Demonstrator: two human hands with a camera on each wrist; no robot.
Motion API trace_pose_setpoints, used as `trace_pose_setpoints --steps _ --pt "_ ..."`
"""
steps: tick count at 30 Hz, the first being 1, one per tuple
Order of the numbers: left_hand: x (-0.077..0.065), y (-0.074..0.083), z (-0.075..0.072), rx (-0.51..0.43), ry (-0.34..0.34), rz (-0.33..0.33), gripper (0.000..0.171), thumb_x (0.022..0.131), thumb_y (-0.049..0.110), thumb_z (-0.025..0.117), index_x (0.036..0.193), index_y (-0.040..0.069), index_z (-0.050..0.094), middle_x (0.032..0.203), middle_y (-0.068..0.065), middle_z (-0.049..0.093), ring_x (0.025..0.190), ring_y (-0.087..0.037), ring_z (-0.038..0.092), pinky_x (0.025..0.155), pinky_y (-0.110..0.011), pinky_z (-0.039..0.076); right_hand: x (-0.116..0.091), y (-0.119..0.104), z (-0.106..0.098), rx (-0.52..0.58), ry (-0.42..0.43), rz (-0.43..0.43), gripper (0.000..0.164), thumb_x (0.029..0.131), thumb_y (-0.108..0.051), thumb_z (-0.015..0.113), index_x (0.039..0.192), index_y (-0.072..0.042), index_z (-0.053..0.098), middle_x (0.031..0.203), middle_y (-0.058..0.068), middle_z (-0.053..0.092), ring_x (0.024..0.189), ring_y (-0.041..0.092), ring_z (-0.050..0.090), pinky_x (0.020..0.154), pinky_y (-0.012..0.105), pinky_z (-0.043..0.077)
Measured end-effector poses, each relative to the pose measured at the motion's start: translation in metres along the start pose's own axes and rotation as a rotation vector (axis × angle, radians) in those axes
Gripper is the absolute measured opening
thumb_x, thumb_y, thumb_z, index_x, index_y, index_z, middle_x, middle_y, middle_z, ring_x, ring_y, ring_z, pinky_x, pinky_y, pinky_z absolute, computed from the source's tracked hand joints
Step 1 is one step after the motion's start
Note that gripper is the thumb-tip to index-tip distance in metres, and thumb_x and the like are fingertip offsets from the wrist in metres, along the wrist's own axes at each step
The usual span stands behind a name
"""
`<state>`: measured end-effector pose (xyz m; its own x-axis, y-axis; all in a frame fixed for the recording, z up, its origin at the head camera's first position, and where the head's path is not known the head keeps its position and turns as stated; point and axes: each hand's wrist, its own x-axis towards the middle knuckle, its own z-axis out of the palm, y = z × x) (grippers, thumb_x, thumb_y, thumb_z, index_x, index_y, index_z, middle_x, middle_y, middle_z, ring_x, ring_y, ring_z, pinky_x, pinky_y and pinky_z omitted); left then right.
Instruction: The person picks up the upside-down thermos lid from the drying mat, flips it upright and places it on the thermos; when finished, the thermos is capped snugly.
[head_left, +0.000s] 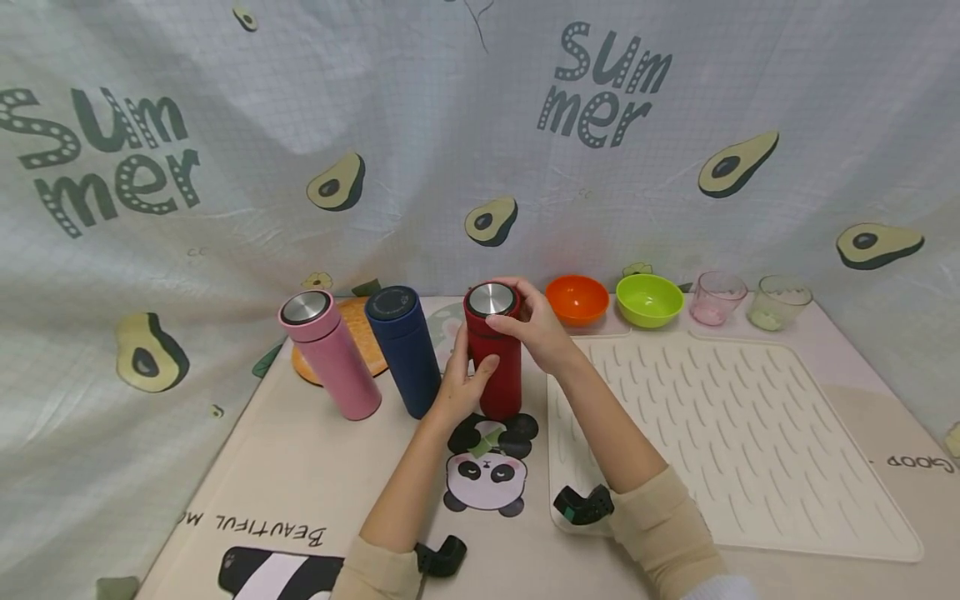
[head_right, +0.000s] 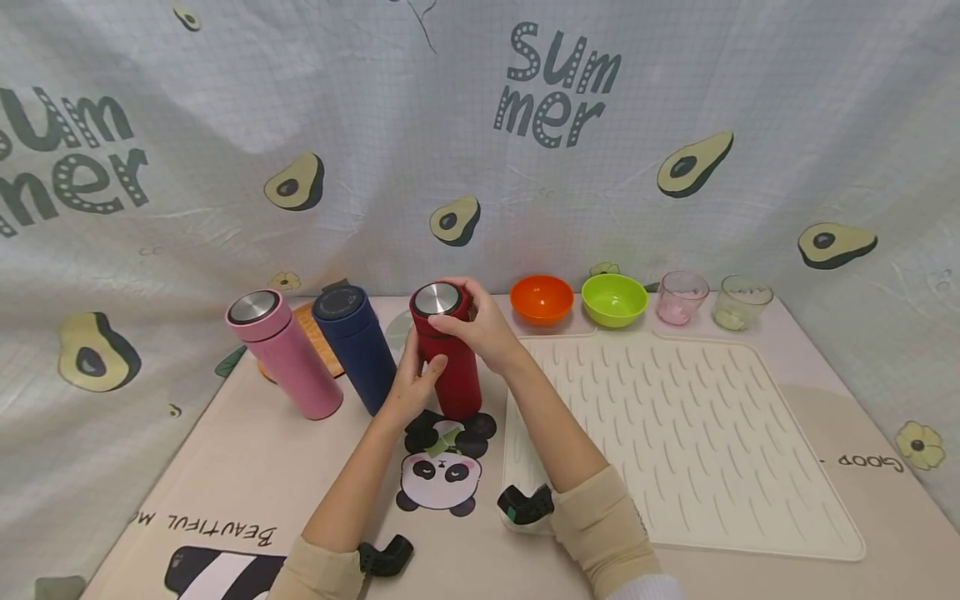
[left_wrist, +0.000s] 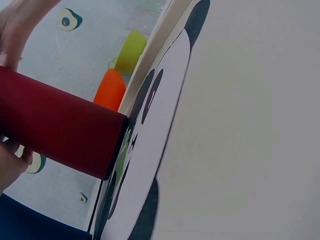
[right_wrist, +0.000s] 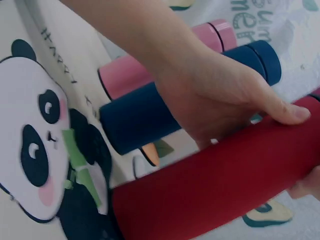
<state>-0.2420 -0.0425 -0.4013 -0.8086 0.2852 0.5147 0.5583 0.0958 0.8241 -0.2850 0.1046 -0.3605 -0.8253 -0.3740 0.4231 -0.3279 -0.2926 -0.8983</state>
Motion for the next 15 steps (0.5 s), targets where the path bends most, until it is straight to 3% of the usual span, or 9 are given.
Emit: trace_pose_setpoints --steps 4,8,15 --pt "0.0000 0.0004 0.0000 0.001 -0.002 -0.006 0.064 0.095 0.016 0.048 0.143 -0.001 0.011 0.129 -0.027 0.042 0.118 -0.038 0.041 0.095 -0.051 0.037 -0.0004 0.0004 0.0011 -0.042 0.022 0.015 0.058 0.076 -0.009 0.067 0.126 0.000 0.038 0.114 0.011 0.052 0.098 0.018 0.054 0.084 0.029 0.048" --pt "0.0003 0.0003 -0.0002 0.012 0.008 -0.002 0.063 0.093 0.007 0.048 0.143 -0.001 0.011 0.128 -0.027 0.043 0.117 -0.038 0.043 0.093 -0.051 0.039 -0.0002 0.0006 0.0011 -0.067 -0.015 0.020 0.059 0.078 -0.008 0.063 0.131 0.002 0.039 0.119 0.020 0.051 0.101 0.024 0.053 0.088 0.033 0.047" --pt "0.0024 -0.0002 0.0019 0.009 0.013 0.022 0.064 0.093 0.010 0.050 0.143 -0.001 0.011 0.130 -0.026 0.042 0.117 -0.038 0.042 0.097 -0.052 0.035 -0.0007 0.0010 0.0055 -0.169 0.096 0.029 0.058 0.076 -0.007 0.070 0.123 -0.003 0.038 0.119 0.014 0.049 0.104 0.025 0.051 0.086 0.035 0.048"
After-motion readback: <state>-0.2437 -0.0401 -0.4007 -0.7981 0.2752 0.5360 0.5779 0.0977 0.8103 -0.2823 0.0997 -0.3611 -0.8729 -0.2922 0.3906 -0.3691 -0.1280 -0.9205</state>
